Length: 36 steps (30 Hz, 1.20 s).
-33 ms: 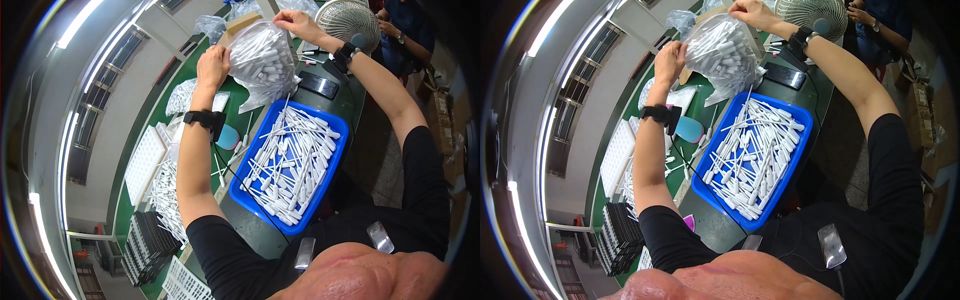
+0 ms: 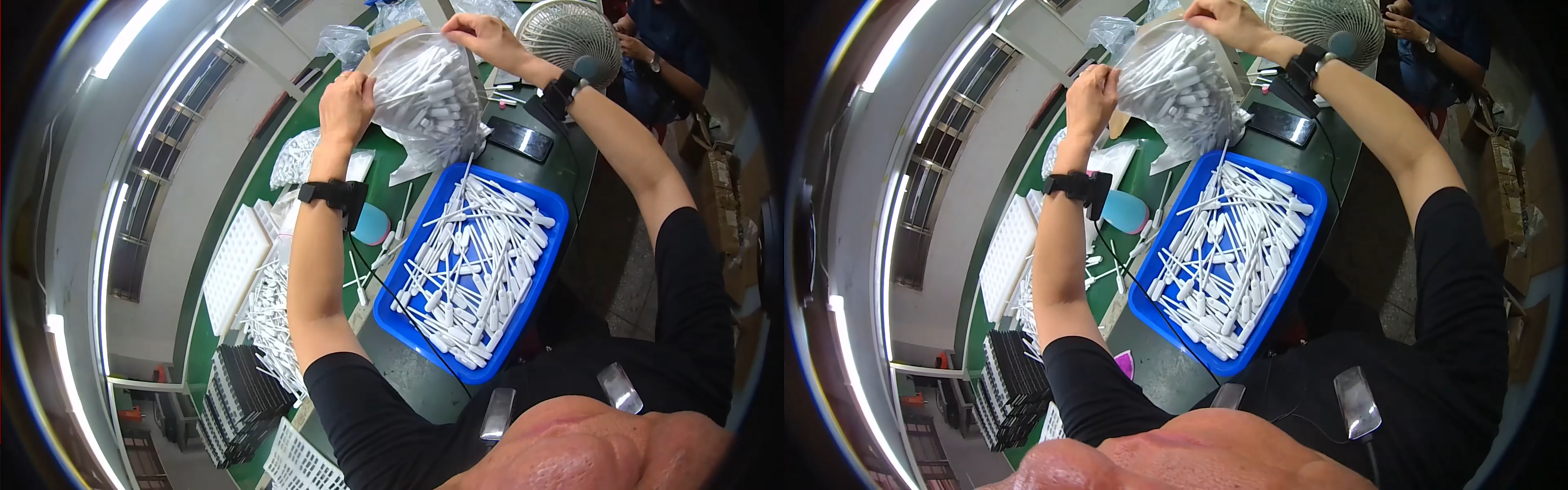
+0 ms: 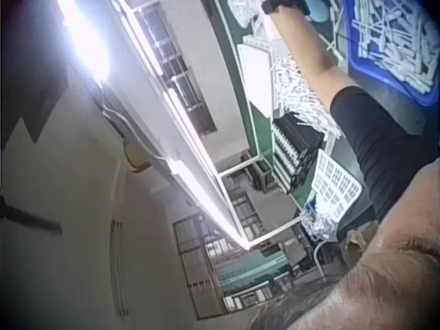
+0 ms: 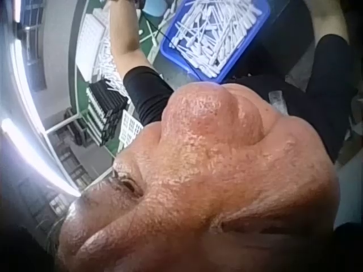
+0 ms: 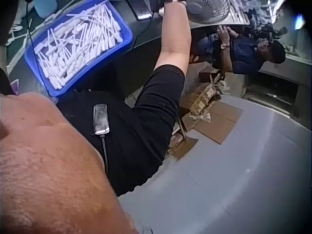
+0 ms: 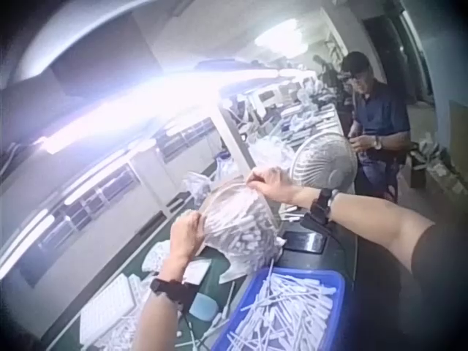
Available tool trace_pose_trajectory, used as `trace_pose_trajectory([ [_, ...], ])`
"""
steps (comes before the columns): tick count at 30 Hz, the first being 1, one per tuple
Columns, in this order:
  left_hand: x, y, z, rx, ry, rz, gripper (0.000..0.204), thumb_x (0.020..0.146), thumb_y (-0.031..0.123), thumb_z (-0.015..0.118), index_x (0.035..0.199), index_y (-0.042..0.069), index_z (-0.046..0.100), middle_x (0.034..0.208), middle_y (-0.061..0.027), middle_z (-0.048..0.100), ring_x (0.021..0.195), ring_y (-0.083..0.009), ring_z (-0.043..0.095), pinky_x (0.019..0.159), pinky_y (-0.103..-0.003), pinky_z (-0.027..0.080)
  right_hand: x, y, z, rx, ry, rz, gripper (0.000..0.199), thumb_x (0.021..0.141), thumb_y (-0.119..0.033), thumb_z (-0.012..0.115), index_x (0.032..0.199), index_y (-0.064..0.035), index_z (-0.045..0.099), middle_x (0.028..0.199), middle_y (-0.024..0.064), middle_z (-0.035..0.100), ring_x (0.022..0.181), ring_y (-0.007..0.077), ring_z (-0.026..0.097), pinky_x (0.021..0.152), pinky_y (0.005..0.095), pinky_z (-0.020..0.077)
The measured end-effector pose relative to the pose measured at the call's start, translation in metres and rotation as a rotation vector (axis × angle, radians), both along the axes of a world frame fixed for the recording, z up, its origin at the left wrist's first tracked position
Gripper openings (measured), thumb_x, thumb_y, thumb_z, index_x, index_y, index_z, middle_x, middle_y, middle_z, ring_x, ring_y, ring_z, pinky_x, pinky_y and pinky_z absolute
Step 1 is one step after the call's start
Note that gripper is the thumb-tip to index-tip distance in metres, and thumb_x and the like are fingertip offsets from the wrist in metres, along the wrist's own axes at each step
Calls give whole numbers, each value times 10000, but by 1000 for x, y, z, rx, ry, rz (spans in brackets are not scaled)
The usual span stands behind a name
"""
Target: The person picks up white swabs from a blue tray and a table by hand, gathers them into bundles, and places them into a plastic bag. They repeat this process, occasionally sealing a filled bag and placing it into a cardboard box.
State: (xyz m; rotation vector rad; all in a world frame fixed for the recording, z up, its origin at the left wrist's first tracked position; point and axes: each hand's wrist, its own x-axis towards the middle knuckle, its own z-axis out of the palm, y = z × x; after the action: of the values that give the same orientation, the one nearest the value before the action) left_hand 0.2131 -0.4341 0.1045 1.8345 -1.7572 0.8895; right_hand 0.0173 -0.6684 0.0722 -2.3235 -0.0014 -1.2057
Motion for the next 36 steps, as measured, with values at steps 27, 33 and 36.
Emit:
trace_pose_trajectory([
  [27, -29, -37, 1, 76, 198, 32, 238, 885, 242, 598, 855, 24, 687, 868, -196, 669, 829, -366, 640, 754, -439, 508, 34, 27, -9, 0, -394, -195, 148, 921, -128, 651, 1048, -60, 616, 923, 37, 683, 850, 109, 658, 761, 247, 520],
  [33, -39, -52, -10, 131, 217, -175, 272, 882, 289, 611, 870, 42, 723, 894, -195, 675, 815, -364, 650, 723, -425, 518, 30, 34, -10, 16, -381, -226, 174, 921, -119, 650, 1083, -71, 609, 927, 33, 680, 830, 99, 650, 756, 242, 520],
  [36, -41, -48, 4, 125, 353, -115, 268, 865, 301, 660, 901, 45, 733, 805, -144, 689, 717, -286, 663, 677, -358, 516, 31, 32, -11, 50, -384, -178, 217, 922, -116, 650, 1127, -76, 593, 920, 30, 673, 833, 96, 643, 764, 237, 515],
])
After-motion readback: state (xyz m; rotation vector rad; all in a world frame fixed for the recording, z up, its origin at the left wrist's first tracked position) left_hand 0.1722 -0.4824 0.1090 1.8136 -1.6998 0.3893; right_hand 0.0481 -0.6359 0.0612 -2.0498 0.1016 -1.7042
